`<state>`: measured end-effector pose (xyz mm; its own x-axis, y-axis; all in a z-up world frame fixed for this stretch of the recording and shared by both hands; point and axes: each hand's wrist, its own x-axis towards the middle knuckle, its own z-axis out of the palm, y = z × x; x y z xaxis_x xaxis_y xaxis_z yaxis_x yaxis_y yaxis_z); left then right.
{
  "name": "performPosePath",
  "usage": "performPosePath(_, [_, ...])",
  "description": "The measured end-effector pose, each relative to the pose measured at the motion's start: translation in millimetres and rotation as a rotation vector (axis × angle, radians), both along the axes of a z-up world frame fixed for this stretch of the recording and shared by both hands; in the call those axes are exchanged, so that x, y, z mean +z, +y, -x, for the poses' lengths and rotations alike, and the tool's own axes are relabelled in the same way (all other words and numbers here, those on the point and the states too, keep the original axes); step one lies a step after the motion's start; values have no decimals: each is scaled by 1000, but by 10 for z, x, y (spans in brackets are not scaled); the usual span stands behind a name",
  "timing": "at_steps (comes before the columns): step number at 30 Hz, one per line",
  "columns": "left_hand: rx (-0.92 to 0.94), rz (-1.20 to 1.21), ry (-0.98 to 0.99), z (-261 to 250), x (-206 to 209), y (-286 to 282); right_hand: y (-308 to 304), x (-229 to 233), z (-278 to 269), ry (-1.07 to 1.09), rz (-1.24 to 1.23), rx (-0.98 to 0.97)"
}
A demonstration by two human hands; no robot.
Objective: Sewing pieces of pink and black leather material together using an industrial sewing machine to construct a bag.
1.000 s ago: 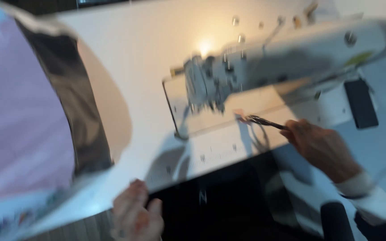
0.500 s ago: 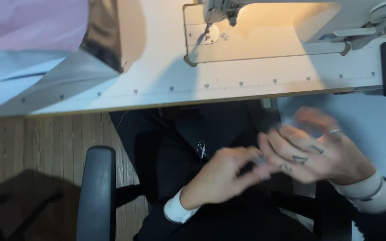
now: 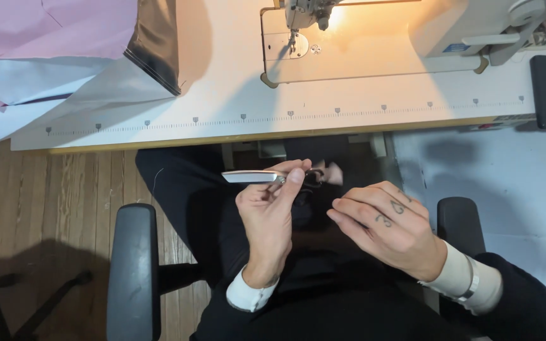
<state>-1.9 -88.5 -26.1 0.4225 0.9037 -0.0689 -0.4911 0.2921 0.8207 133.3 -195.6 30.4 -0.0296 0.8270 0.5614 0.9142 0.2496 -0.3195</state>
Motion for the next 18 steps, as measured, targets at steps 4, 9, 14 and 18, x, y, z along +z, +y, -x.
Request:
performPosePath(4, [20,56,18,-9,40,-33,149,83,31,-95,37,-2])
performPosePath(9, [-82,-46,53,-44,-19,-193,58,-195,-54,12,115,-59])
performPosePath(14, [-333,-295,228,146,34,284,-44,-533,-259,234,291,-154])
performPosePath(18, [168,-1122,826,277,-362,917,-120,-664,-435,1208,577,-76])
